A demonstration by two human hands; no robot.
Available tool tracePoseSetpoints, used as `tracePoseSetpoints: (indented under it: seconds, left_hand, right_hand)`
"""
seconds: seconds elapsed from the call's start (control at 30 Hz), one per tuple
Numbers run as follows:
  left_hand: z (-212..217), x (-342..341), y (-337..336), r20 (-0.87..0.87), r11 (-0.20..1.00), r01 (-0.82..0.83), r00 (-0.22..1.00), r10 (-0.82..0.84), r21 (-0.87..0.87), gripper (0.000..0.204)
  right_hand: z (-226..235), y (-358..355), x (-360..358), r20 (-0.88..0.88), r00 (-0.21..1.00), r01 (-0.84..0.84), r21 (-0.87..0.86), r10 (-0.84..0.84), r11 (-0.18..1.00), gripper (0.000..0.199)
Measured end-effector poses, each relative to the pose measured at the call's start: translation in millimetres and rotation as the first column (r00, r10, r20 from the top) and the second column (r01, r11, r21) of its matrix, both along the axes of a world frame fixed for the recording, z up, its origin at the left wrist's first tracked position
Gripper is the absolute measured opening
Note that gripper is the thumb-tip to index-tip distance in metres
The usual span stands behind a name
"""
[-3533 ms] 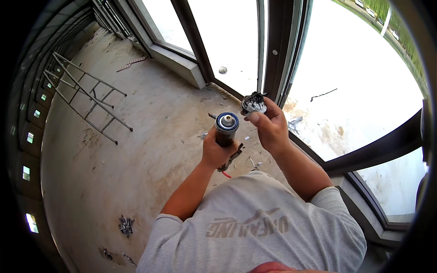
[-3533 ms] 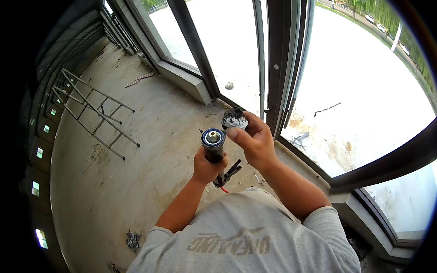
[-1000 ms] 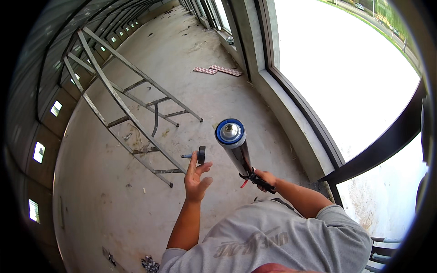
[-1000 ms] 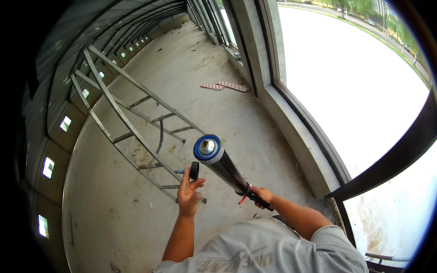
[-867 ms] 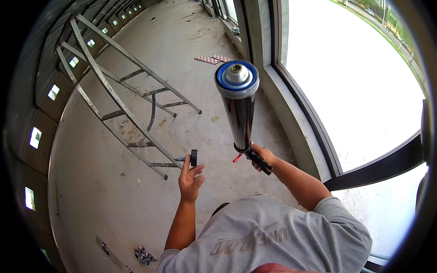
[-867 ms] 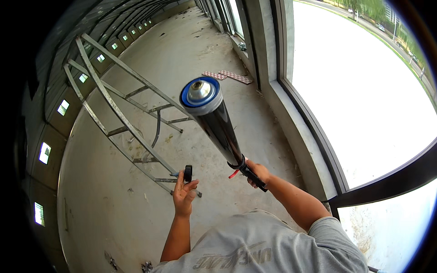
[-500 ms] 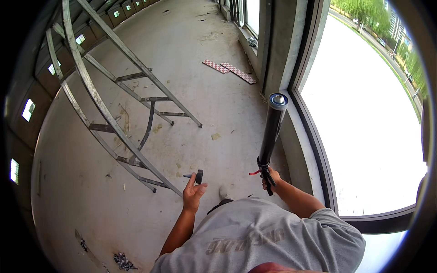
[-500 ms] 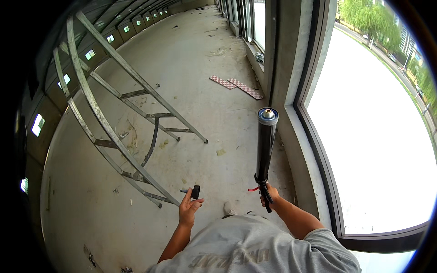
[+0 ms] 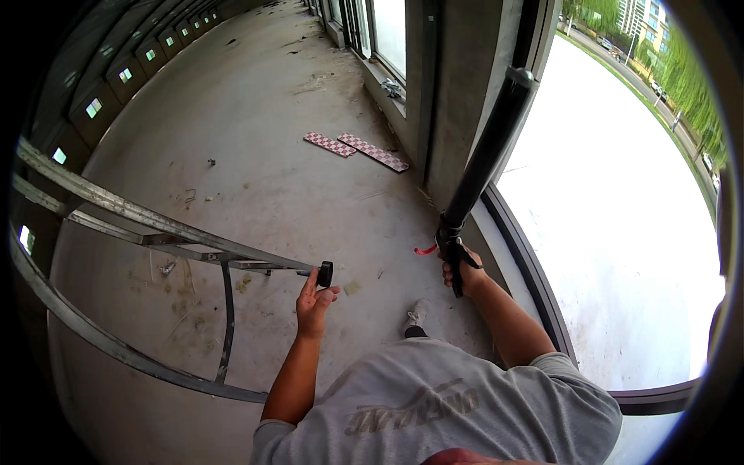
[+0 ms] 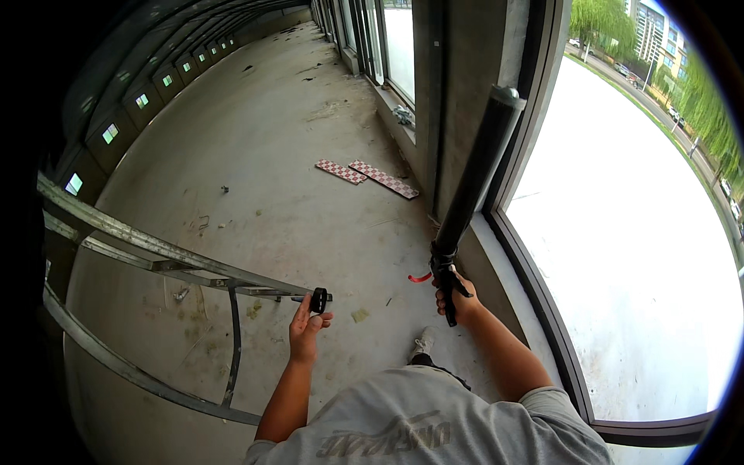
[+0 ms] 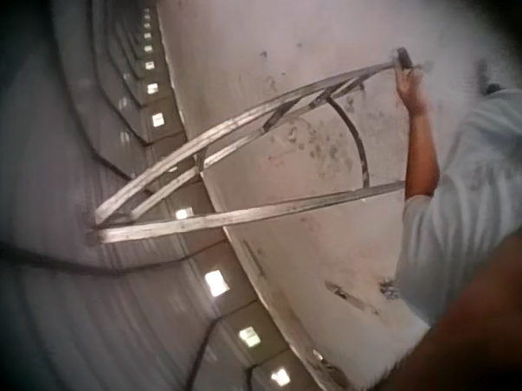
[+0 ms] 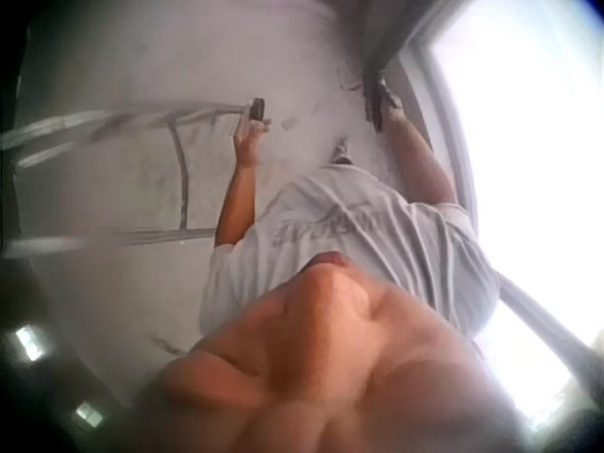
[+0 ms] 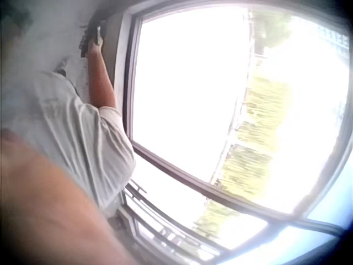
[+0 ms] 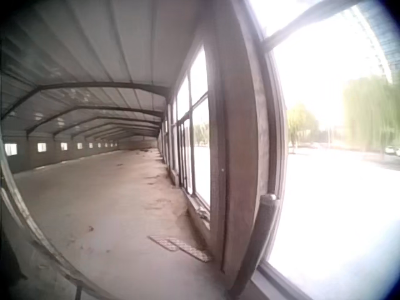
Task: The person applies sealant along the interior edges of large glass window frames using a caulking gun. They move along the window line, apply sealant to vertical and horizontal joints, and replace the sealant cartridge mid-task.
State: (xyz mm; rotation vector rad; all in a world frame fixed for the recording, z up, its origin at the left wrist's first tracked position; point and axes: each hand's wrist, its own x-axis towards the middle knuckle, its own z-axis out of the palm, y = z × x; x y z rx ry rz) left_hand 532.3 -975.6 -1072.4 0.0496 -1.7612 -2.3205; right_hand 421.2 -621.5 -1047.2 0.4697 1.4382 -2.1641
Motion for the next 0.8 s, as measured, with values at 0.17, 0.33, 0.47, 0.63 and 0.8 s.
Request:
tracePoseSetpoints:
  seconds: [0.17,0.33,0.47,0.63,0.8]
  left_hand:
    - [-51,-60,1,0.233,1.000,0.002,0.973,0.001,-0.012,0.082]
    - [-27,-142,-17,0.271,0.994,-0.108,0.957,0.107,-0.011,0.079]
    - [-4,-199,-13,0.219,0.980,-0.162,0.958,0.184,-0.114,0.090]
    - [12,-306,1,-0.089,0.768,-0.287,0.953,0.290,-0.573,0.108]
    - [58,-421,-19,-0.393,0.675,-0.493,0.865,0.312,-0.548,0.099]
  right_hand:
    - [-96,10,-96,0.205,0.979,-0.028,0.185,-0.011,0.982,0.055]
    - [47,-25,-246,-0.152,0.982,-0.086,0.185,0.115,0.979,0.052]
    - [73,-42,-284,-0.071,0.974,-0.219,-0.032,0.216,0.975,0.047]
    - [66,-115,-312,-0.077,0.928,-0.373,-0.239,0.366,0.896,0.054]
    - [75,-164,-356,-0.109,0.875,-0.482,-0.284,0.471,0.829,0.047]
